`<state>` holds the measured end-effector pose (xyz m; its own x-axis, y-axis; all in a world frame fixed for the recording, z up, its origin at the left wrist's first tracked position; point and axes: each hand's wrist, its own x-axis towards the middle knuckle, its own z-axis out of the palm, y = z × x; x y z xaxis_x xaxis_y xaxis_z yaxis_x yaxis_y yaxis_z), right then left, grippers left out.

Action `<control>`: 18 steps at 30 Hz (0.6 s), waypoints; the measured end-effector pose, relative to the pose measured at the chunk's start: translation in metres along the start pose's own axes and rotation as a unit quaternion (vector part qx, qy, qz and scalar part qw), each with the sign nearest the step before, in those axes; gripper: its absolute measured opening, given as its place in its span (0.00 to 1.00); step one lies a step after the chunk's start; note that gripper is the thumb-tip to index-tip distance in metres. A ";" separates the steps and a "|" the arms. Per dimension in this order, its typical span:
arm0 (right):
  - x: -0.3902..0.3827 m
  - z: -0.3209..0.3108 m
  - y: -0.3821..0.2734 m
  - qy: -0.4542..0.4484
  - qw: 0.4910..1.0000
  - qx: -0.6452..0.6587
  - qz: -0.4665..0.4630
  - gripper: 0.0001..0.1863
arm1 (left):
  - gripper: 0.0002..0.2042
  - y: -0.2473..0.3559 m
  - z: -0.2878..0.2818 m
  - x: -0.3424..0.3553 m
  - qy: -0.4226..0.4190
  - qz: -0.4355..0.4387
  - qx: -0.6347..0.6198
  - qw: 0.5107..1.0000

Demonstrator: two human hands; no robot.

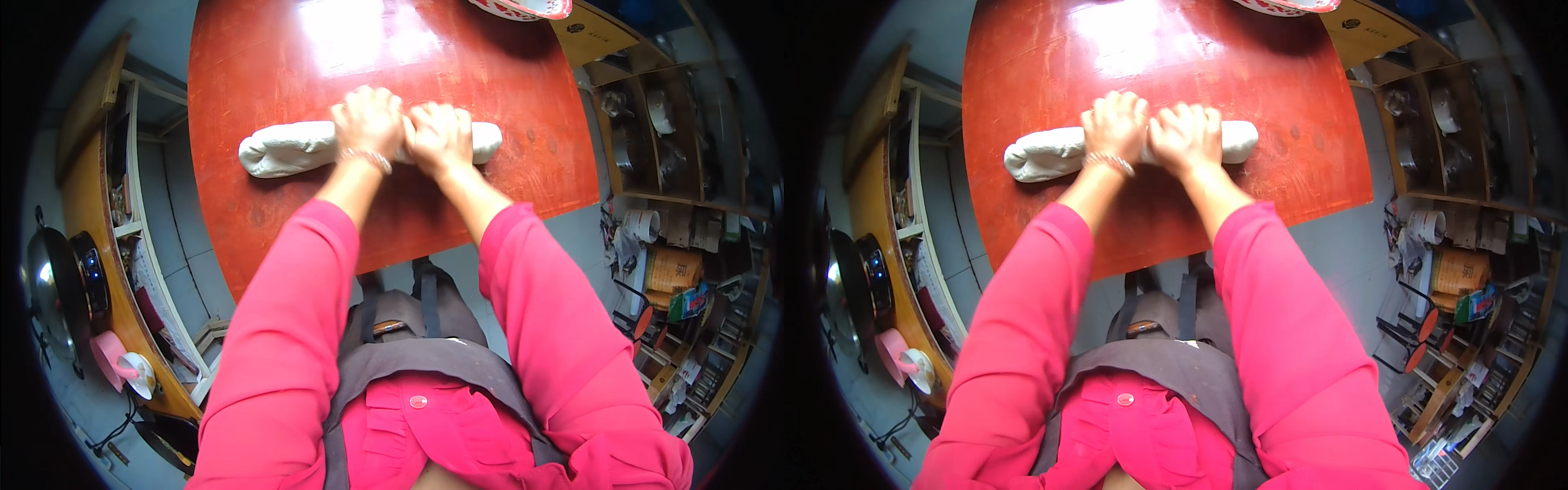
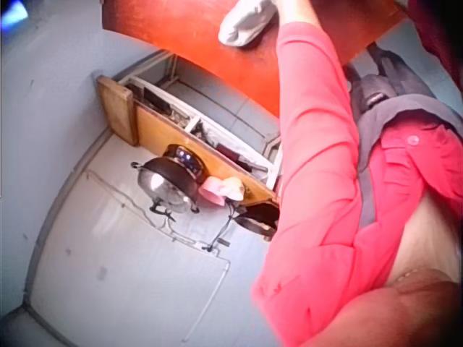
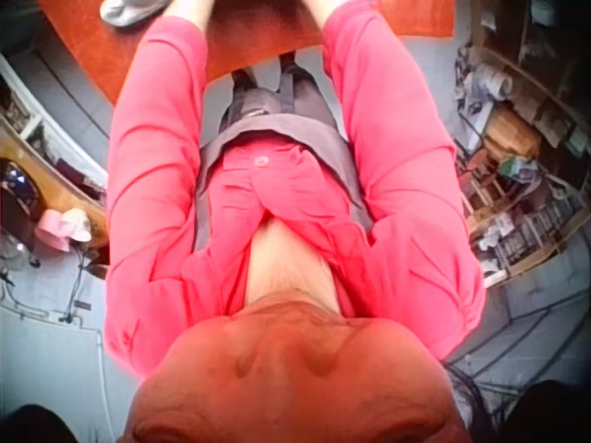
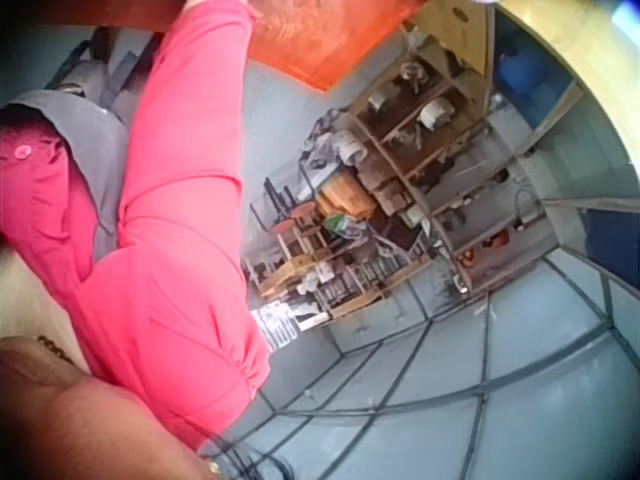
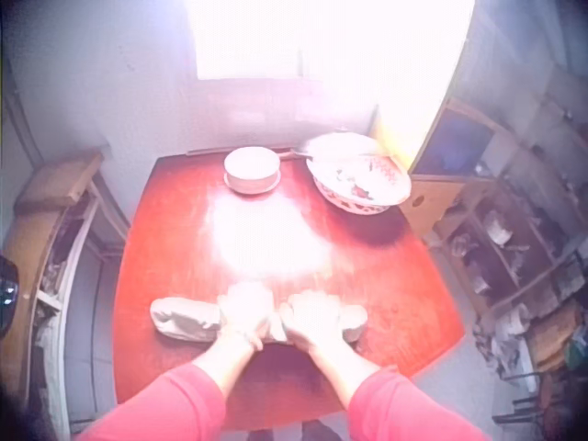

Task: The person kneads a large piece of dough on a red table, repeatedly folding and pressing it by hand. The person then uses a cleaver to cut the dough into two pieces and continues kneading one of the pieces.

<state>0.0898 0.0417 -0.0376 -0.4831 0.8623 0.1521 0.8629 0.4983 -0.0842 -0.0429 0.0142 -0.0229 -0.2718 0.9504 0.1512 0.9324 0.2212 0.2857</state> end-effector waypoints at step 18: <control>0.087 0.063 0.042 0.079 0.982 0.123 -0.120 0.07 | 0.10 -0.005 0.057 0.071 0.046 0.064 -0.193 0.978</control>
<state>0.0748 0.1435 -0.0898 -0.6223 0.7024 0.3454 0.6558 0.7088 -0.2599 -0.0531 0.0932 -0.0678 -0.1948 0.9373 0.2889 0.8054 -0.0153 0.5925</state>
